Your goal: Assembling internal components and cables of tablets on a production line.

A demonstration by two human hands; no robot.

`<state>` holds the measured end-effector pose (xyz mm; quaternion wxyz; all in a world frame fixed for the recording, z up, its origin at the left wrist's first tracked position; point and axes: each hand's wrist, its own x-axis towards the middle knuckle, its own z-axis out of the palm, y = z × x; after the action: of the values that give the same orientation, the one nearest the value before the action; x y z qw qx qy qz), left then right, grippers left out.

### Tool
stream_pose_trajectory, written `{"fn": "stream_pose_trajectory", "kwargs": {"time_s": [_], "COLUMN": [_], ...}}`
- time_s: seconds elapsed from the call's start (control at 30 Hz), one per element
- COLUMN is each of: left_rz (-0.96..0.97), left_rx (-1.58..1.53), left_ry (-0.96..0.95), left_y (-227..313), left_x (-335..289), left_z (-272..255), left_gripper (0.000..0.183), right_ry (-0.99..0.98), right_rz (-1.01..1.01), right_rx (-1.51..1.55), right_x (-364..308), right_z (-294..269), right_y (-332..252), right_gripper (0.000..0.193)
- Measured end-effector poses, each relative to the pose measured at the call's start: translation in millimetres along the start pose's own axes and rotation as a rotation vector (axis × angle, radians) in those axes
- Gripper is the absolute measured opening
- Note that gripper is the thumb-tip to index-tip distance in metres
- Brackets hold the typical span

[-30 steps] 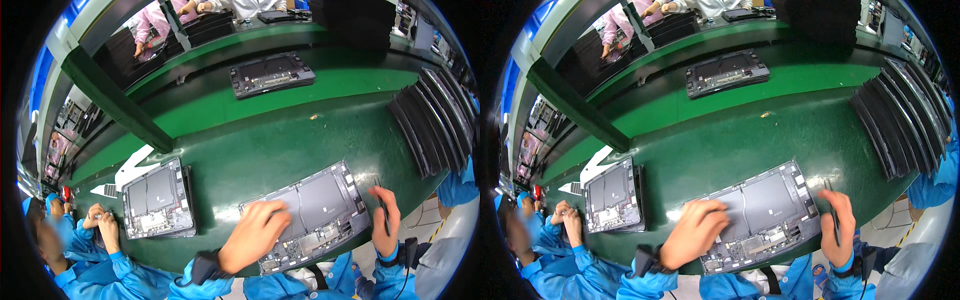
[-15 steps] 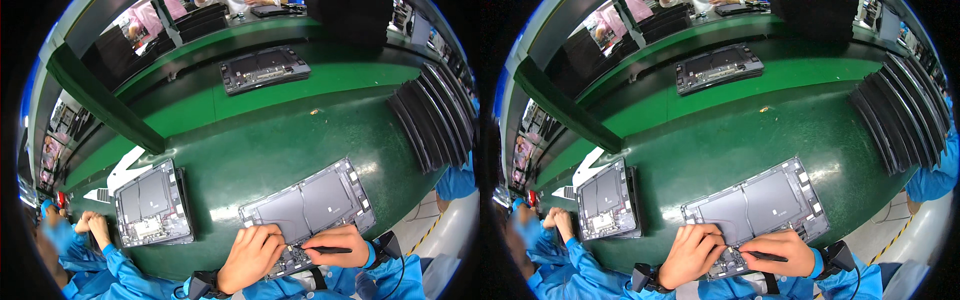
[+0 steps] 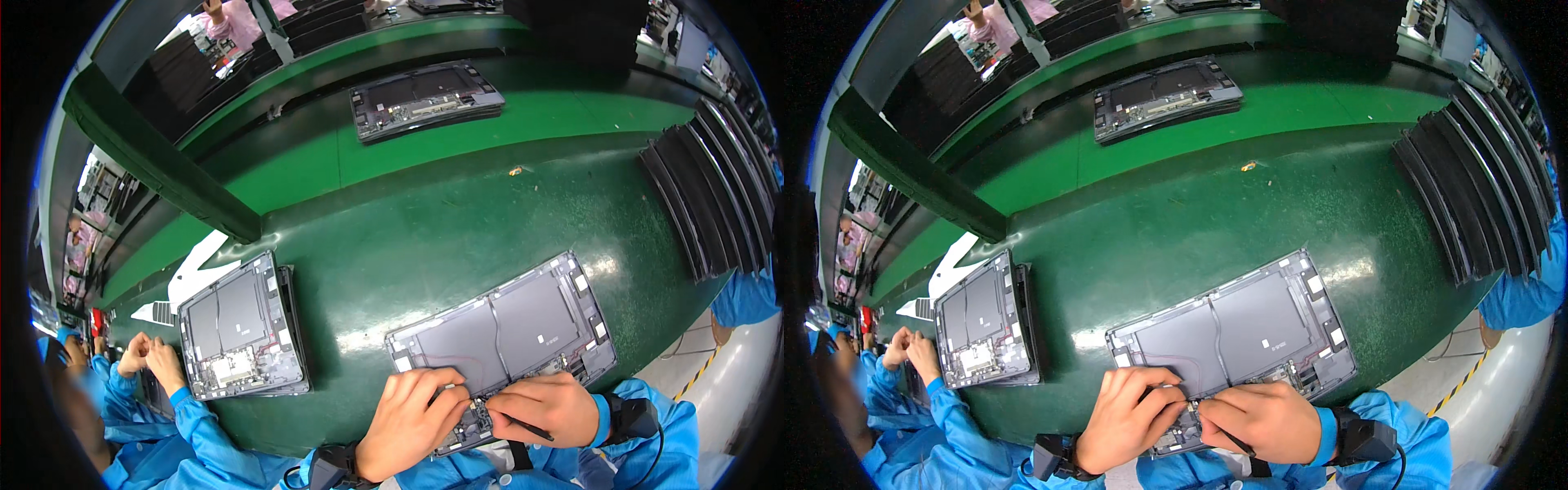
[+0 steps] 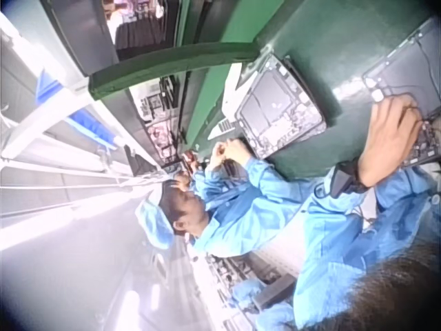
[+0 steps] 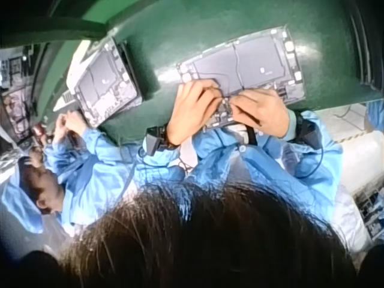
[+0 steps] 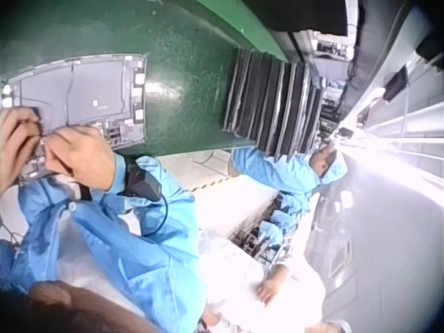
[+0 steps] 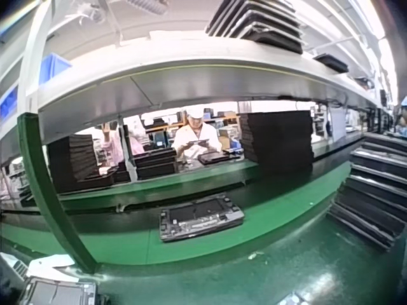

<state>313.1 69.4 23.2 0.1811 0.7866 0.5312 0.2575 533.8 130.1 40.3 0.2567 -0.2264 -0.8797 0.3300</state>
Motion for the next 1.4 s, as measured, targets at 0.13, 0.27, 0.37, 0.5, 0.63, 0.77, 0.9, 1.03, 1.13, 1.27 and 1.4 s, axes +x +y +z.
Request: {"fn": "stream_pose_trajectory", "kwargs": {"time_s": [0.13,0.27,0.37,0.5,0.63,0.77,0.9,1.03,1.13,1.27,1.4], "left_rz": [0.036,0.079,0.155,0.128,0.089,0.096,0.097,0.108,0.082,0.072,0.063], "left_rx": [0.027,0.095,0.194,0.157,0.138,0.146,0.147,0.09,0.044,0.08,0.109], "left_ry": [-0.009,0.004,0.008,0.049,0.038,0.018,0.009,0.049,0.099,0.027,0.026], "left_y": [-1,-2,-4,-3,-2,-4,-6,-6,-11,-13,-11], "left_x": [-8,-16,-19,-21,-21,-23,-26,-27,-40,-40,-36], "left_z": [-1,-2,-2,-1,-1,-1,0,-2,-6,-12,-11], "left_gripper": [0.025,0.031,0.034,0.032,0.037,0.041,0.039,0.039,0.039,0.04,0.039], "right_ry": [0.009,-0.001,0.044,0.013,-0.042,-0.056,0.002,0.058,0.001,-0.093,-0.119], "right_rz": [0.009,0.014,0.024,0.107,0.237,0.245,0.207,0.198,0.232,0.148,0.103], "right_rx": [-0.12,-0.099,-0.126,-0.036,0.242,0.299,0.279,0.38,0.371,0.408,0.381], "right_x": [-2,-3,-1,3,4,9,5,9,12,14,15], "right_z": [5,8,9,2,-6,-6,-4,-4,0,1,2], "right_y": [-4,-4,-8,-9,7,8,10,6,8,15,18], "right_gripper": [0.021,0.021,0.021,0.02,0.014,0.011,0.009,0.011,0.011,0.017,0.023]}}
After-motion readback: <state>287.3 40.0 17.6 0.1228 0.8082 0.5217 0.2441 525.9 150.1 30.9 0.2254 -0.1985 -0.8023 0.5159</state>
